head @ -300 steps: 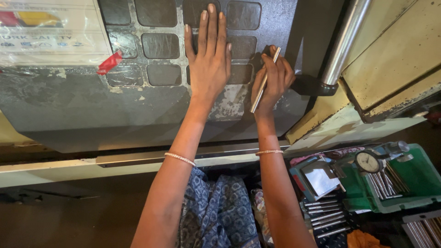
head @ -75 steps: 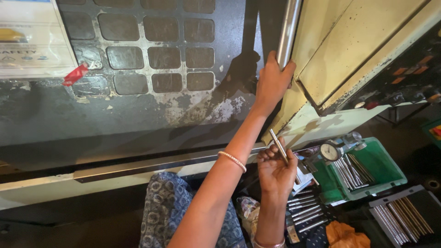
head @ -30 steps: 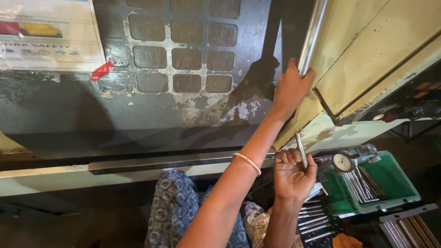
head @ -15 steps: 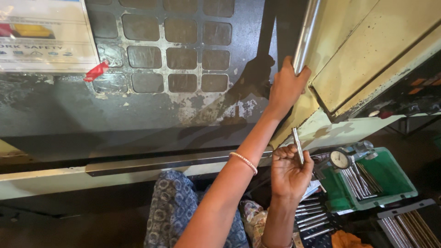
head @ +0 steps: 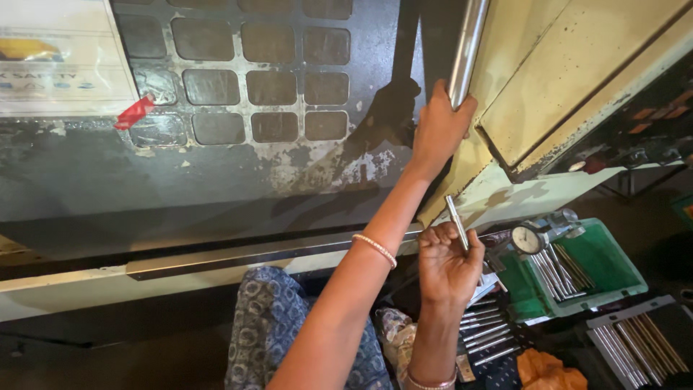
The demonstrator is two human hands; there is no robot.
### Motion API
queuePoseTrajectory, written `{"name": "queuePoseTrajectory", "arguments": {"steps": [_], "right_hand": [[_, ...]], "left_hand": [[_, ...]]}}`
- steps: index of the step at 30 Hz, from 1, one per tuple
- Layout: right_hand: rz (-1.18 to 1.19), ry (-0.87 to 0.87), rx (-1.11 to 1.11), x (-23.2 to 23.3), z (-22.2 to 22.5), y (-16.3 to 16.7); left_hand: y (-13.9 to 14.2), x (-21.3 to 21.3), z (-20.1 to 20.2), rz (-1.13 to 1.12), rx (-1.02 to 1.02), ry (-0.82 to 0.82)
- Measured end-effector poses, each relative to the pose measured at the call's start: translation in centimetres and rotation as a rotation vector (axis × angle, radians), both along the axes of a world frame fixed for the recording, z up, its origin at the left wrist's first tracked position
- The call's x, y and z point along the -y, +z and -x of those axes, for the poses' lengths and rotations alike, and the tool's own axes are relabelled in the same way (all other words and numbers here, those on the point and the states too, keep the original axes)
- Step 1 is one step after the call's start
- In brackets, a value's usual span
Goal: The person sits on the floor and uses a small metal rod to scrape and clean the surface of a large industrial machine. They repeatedly open and close a side door, wipe the surface, and handle the rod with both hands.
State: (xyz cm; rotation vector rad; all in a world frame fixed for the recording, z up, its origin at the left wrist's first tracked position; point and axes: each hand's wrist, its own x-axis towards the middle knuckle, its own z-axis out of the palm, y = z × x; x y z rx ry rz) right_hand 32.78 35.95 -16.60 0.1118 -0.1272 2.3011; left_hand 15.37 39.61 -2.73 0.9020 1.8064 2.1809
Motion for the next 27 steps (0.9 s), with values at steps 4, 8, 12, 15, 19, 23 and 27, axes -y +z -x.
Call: {"name": "queuePoseTrajectory", "arguments": {"steps": [4, 8, 12, 15, 19, 23, 27], "right_hand": [[0.006, 0.012, 0.013, 0.43, -0.15, 0.17], [0.013, 0.037, 0.018, 0.67, -0.14, 0.34], [0.033, 0.028, 0.034, 0.72, -0.19, 0.37], [0.031, 0.028, 0.035, 0.74, -0.25, 0.39], [0.016, 0.001, 0.06, 0.71, -0.18, 0.51], [0.001, -0.129, 0.236, 0.58, -0.17, 0.31], [-0.004, -0.076, 0.161, 0.08, -0.29, -0.28]], "left_hand": [[0.13, -0.05, 0.07, -0.004, -0.009, -0.004], [0.33, 0.04, -0.01, 0.024, -0.006, 0.005], [0.41, 0.26, -0.06, 0.026, -0.003, -0.003], [0.55, 0.21, -0.01, 0.049, 0.003, -0.008], [0.56, 0.09, 0.06, 0.059, -0.002, 0.001], [0.42, -0.05, 0.06, 0.055, 0.011, -0.002], [0.36, -0.3, 0.12, 0.052, 0.004, 0.022]]}}
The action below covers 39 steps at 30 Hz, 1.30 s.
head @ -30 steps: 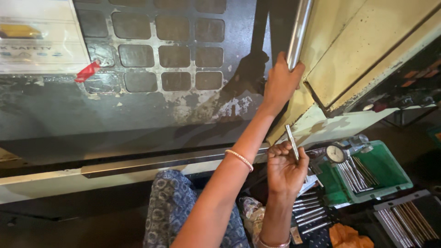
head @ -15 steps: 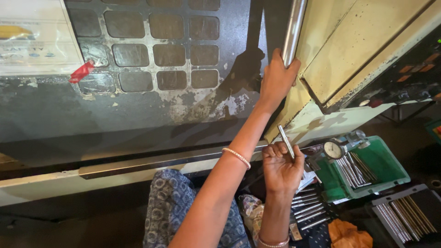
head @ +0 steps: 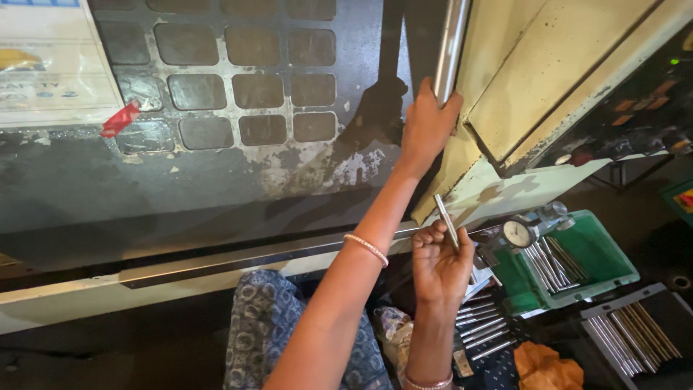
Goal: The person sits on the floor and uses a small metal rod to scrape and clean the surface of a large industrial machine. They repeatedly open and close a side door, wipe the surface, and handle the rod with both hands.
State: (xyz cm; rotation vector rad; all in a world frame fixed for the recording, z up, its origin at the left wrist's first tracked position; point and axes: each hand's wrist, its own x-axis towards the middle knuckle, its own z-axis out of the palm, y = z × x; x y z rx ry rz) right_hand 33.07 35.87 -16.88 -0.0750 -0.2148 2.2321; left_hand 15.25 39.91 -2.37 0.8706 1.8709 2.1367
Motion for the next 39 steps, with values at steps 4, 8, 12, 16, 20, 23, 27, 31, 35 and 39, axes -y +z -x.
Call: {"name": "queuePoseTrajectory", "arguments": {"steps": [4, 8, 12, 16, 20, 23, 27, 31, 35, 39], "right_hand": [[-0.034, 0.071, -0.079, -0.23, -0.26, -0.45], [-0.024, 0.052, -0.032, -0.03, -0.27, -0.14], [-0.025, 0.012, 0.064, 0.25, -0.32, 0.4], [-0.005, 0.047, -0.002, 0.26, -0.42, 0.46], [0.01, 0.071, -0.036, 0.25, -0.59, 0.18], [0.025, 0.084, -0.048, 0.19, -0.66, 0.12], [0.017, 0.083, -0.045, 0.26, -0.69, 0.18], [0.018, 0.075, -0.036, 0.34, -0.84, 0.36], [0.033, 0.05, 0.018, 0.19, -0.74, 0.25], [-0.009, 0.115, -0.042, 0.08, -0.72, -0.29]], "left_hand": [[-0.11, -0.15, 0.01, -0.026, -0.004, -0.014], [-0.19, -0.09, -0.05, -0.031, -0.012, -0.025], [-0.1, 0.03, -0.05, -0.042, -0.014, -0.026], [0.03, 0.19, -0.11, -0.042, -0.009, -0.031], [0.25, 0.34, -0.2, -0.025, -0.006, -0.019], [0.29, 0.5, -0.26, -0.023, -0.007, -0.026], [0.21, 0.46, -0.26, -0.032, -0.006, -0.024], [0.12, 0.31, -0.15, -0.018, -0.017, -0.004], [0.02, 0.2, 0.0, -0.009, -0.025, -0.007], [-0.19, 0.06, 0.06, -0.051, -0.012, -0.022]]}}
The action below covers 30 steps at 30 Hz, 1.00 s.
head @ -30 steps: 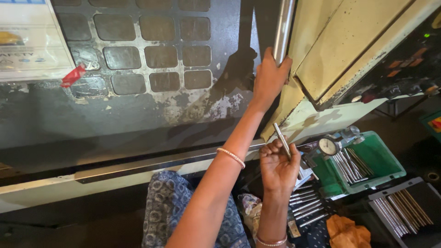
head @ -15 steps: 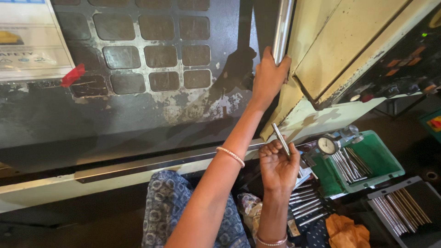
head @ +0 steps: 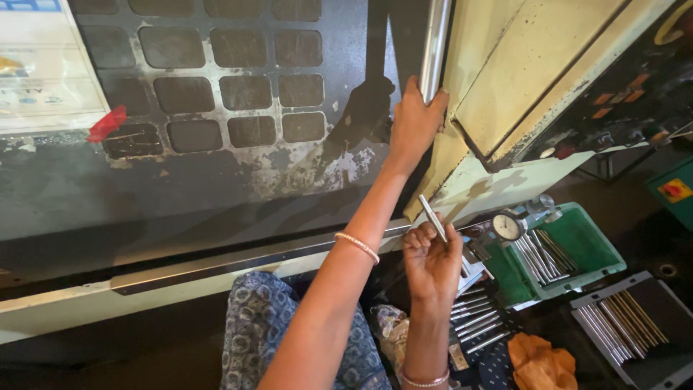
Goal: The person sits on the floor and uses a small metal rod to scrape and clean the surface of a large industrial machine. They repeatedly open and close a side door, wipe the surface, and handle the rod with both hands.
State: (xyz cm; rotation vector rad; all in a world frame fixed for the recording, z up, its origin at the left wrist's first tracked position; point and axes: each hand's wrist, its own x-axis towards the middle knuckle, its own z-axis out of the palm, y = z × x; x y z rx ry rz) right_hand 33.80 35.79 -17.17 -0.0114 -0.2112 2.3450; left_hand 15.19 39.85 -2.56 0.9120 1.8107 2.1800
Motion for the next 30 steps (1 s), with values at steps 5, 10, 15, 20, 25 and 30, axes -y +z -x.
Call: {"name": "queuePoseTrajectory", "arguments": {"steps": [5, 10, 15, 20, 25, 30], "right_hand": [[0.024, 0.043, -0.023, 0.17, -0.23, -0.38], [0.05, 0.041, -0.022, 0.42, -0.25, -0.2], [0.047, 0.028, -0.013, 0.42, -0.27, -0.18], [0.044, -0.032, 0.068, 0.25, -0.3, -0.31], [0.052, -0.038, 0.101, -0.01, -0.2, -0.42], [0.053, -0.014, 0.061, -0.05, -0.46, -0.48]], "left_hand": [[-0.15, 0.02, 0.27, -0.012, -0.004, -0.028], [-0.1, 0.12, 0.39, -0.037, -0.007, -0.022], [-0.11, 0.07, 0.28, -0.035, 0.002, -0.035], [-0.13, 0.0, 0.09, -0.041, 0.007, -0.035], [-0.16, 0.12, 0.29, -0.035, 0.014, -0.044], [-0.19, 0.07, 0.11, -0.056, 0.01, -0.048]]}}
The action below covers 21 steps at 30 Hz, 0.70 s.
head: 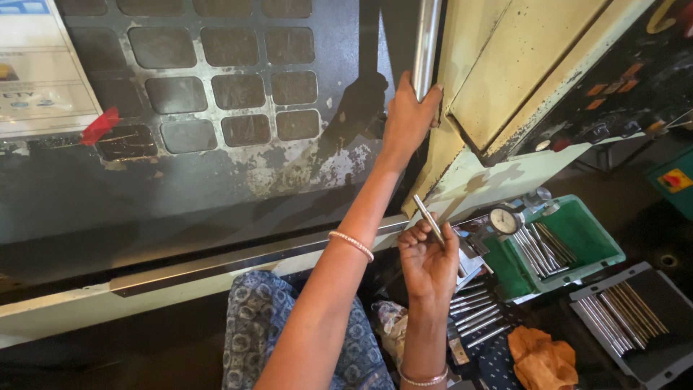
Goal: The person sits on the floor and uses a small metal rod to scrape and clean the surface of a large industrial machine. They repeatedly open and close a side door, wipe the surface, and handle the rod with both hands.
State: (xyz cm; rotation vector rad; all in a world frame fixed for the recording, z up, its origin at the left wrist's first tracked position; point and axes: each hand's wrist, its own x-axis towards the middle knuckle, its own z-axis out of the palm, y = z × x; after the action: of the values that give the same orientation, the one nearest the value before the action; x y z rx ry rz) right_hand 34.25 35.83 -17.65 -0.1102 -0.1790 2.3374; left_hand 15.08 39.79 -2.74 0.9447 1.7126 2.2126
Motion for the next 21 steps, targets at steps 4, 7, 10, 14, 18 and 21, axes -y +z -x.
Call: {"name": "queuePoseTrajectory", "arguments": {"steps": [4, 7, 10, 14, 18, 21], "right_hand": [[0.001, 0.007, -0.021, 0.09, -0.07, -0.03], [0.0, 0.001, -0.022, 0.18, -0.06, -0.11], [-0.017, 0.005, -0.032, 0.19, -0.03, -0.14], [0.003, 0.001, -0.013, 0.19, 0.07, -0.11], [0.02, 0.009, -0.002, 0.3, 0.1, -0.09], [0.022, 0.021, -0.01, 0.21, 0.08, -0.1]], "left_hand": [[0.03, -0.06, -0.03, -0.013, 0.002, -0.008], [-0.12, 0.07, 0.09, 0.022, -0.013, -0.021], [-0.09, -0.03, 0.13, 0.014, -0.008, -0.003], [-0.1, -0.1, 0.18, 0.007, -0.021, 0.012], [-0.46, 0.05, 0.16, -0.017, -0.025, -0.007], [-0.52, -0.16, 0.17, -0.035, -0.023, -0.004]]}}
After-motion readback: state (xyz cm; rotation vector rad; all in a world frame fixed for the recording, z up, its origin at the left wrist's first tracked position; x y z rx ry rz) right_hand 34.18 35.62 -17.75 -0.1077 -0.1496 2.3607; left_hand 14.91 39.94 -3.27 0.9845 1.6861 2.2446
